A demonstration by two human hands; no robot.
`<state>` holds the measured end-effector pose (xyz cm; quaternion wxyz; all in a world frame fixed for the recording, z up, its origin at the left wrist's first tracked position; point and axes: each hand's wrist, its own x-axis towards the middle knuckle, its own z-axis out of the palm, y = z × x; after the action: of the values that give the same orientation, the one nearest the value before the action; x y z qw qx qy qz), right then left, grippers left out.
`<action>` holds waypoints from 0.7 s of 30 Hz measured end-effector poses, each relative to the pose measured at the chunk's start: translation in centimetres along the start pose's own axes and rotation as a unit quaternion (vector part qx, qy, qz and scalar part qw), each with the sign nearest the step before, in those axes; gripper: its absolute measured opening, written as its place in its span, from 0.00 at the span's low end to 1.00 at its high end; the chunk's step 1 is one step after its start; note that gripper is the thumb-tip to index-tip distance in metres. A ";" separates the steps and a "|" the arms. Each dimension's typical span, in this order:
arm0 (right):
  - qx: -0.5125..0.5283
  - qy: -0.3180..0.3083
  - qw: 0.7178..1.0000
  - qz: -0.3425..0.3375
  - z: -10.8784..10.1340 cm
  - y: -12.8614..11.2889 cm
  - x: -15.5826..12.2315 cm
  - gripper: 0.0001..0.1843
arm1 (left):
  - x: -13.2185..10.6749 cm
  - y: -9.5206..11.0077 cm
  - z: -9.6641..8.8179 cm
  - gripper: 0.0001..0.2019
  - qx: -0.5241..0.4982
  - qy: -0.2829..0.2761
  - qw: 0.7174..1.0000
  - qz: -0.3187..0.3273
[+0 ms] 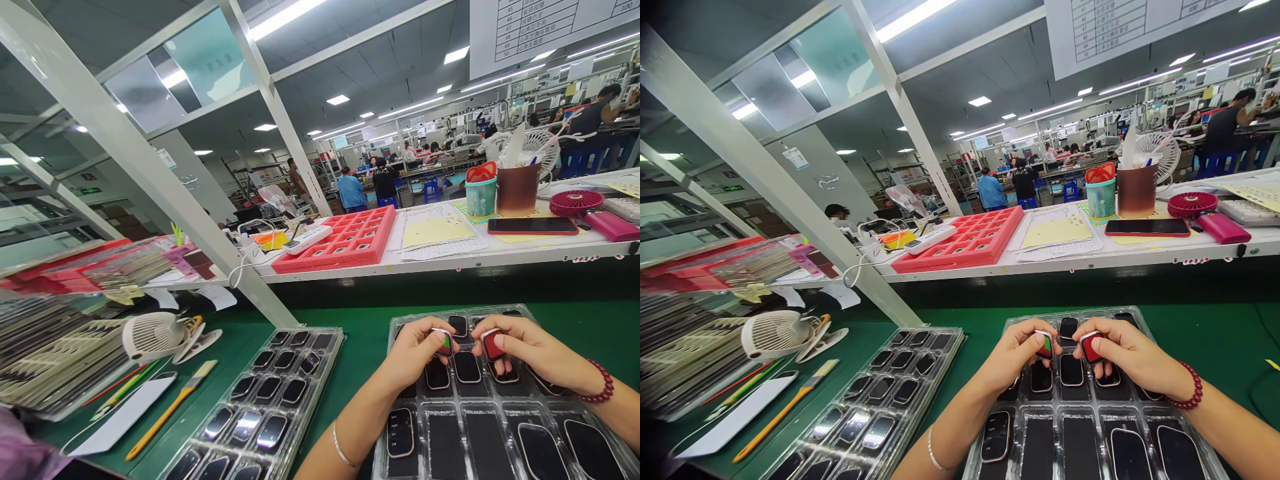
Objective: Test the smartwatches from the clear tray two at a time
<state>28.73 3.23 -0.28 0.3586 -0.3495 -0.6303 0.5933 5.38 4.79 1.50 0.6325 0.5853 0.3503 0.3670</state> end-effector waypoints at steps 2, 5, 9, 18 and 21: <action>0.002 -0.001 1.000 -0.002 0.0 0.0 0.0 0.17 | 0.1 -0.1 -0.1 0.20 0.009 0.007 1.000 -0.004; -0.008 0.000 1.000 -0.010 0.1 -0.3 0.0 0.17 | 0.2 -0.4 -0.4 0.21 0.015 0.005 1.000 -0.002; -0.016 0.006 1.000 -0.017 0.3 -0.6 -0.1 0.16 | 0.4 -0.7 -0.6 0.22 0.006 -0.002 1.000 0.007; -0.043 0.012 0.999 -0.020 0.2 -0.5 0.0 0.12 | 0.3 -0.5 -0.4 0.24 0.009 -0.021 1.000 0.014; -0.032 0.014 0.999 -0.019 0.2 -0.4 0.0 0.12 | 0.2 -0.5 -0.4 0.24 0.011 -0.024 1.000 0.008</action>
<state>28.54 3.07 0.12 0.3667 -0.3570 -0.6506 0.5610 5.20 5.15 0.93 0.6313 0.6034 0.3344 0.3543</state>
